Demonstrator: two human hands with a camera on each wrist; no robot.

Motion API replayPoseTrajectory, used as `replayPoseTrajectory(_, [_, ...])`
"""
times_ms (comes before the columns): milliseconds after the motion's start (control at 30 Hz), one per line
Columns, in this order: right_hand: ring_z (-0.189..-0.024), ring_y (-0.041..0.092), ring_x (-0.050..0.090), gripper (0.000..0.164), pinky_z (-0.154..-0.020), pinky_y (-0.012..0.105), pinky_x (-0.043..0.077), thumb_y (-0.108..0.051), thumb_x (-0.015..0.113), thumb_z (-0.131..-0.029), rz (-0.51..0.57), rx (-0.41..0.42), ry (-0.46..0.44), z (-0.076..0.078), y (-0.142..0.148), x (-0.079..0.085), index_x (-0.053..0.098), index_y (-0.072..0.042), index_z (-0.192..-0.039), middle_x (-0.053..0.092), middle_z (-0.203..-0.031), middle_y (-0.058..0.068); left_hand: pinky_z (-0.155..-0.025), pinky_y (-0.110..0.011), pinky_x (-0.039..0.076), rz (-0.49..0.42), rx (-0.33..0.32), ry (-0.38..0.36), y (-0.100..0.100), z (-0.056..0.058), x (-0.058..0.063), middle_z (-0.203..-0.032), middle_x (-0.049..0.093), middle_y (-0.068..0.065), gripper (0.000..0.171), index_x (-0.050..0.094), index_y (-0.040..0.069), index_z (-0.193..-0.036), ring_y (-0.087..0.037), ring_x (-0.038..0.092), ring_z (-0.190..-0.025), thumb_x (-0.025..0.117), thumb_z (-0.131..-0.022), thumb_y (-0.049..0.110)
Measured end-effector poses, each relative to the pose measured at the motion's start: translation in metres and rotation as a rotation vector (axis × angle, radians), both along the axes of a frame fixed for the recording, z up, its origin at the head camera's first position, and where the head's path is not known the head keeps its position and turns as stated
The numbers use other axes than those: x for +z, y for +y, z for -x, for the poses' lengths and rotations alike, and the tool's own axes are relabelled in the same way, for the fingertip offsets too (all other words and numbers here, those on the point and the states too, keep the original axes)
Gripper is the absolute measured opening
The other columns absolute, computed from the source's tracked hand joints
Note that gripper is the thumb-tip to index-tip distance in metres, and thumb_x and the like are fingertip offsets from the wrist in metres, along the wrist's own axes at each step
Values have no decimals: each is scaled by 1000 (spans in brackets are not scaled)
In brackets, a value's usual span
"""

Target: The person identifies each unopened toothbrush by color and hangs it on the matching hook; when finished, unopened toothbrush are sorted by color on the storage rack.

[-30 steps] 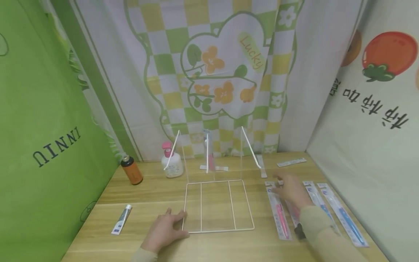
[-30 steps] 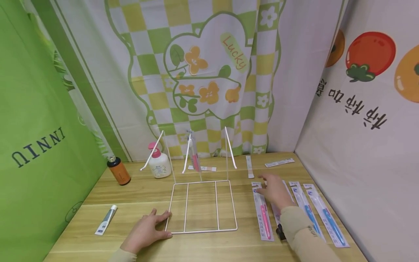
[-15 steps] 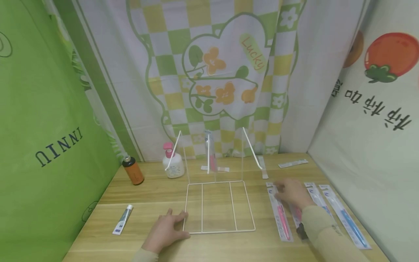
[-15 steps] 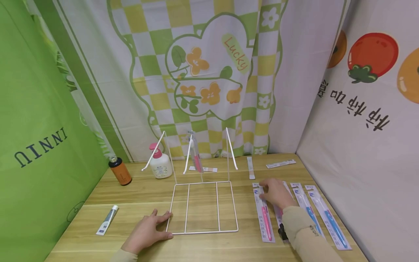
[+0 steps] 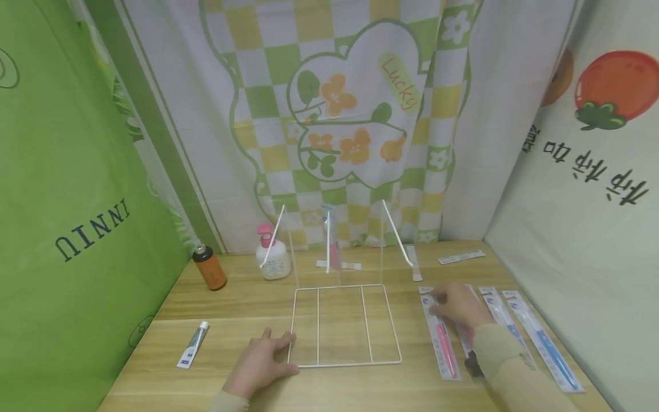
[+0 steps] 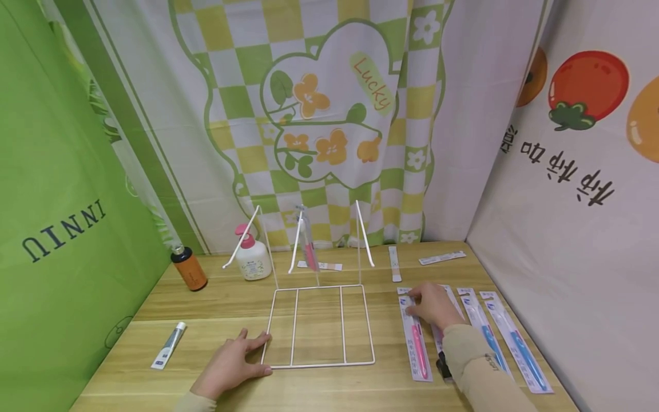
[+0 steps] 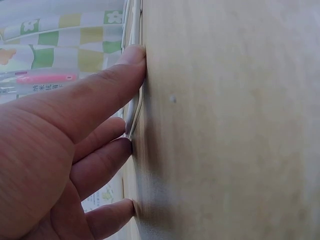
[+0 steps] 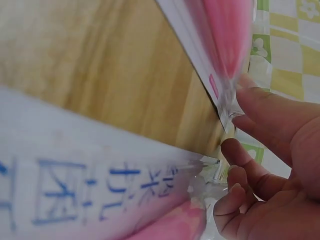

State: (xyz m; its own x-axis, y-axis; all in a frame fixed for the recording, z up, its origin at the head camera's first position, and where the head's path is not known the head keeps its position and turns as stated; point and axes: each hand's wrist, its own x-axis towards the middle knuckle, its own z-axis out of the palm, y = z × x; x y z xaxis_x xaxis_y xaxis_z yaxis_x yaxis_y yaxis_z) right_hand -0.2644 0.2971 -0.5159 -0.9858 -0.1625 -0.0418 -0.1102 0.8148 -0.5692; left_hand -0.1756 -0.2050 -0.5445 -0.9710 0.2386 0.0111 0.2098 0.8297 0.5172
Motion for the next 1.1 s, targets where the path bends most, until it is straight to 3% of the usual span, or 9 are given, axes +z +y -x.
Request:
replayPoseTrajectory(467, [-123,50,66,52,-100,71,52,-30,85,-93,21,-30,23,2,4,-5,71,-5,-137,71,-133,25,-107,-84,37,10,3,-11,2,-1,3,-148,63,-25,76,72,17,-143,-72,44,-136,95,-77,48])
replayPoseTrajectory(667, [-121,54,65,55,-99,72,53,-30,79,-98,98,-38,57,0,4,-2,66,-2,-143,68,-133,32,-108,-84,37,6,-4,5,1,-2,2,-147,65,-21,75,72,16,-142,-68,44,-139,95,-78,47])
replayPoseTrajectory(867, [-117,52,68,55,-97,70,55,-30,80,-97,137,-49,121,-1,9,-3,67,0,-141,70,-129,33,-106,-84,37,13,3,-5,0,-1,0,-149,62,-26,77,72,18,-143,-72,44,-136,95,-77,49])
replayPoseTrajectory(1100, [-119,47,69,61,-94,61,60,-42,79,-99,223,-72,158,-6,6,-4,64,-7,-147,71,-132,27,-106,-84,38,15,-1,-7,0,0,1,-148,62,-27,77,71,18,-143,-72,44,-136,94,-77,50])
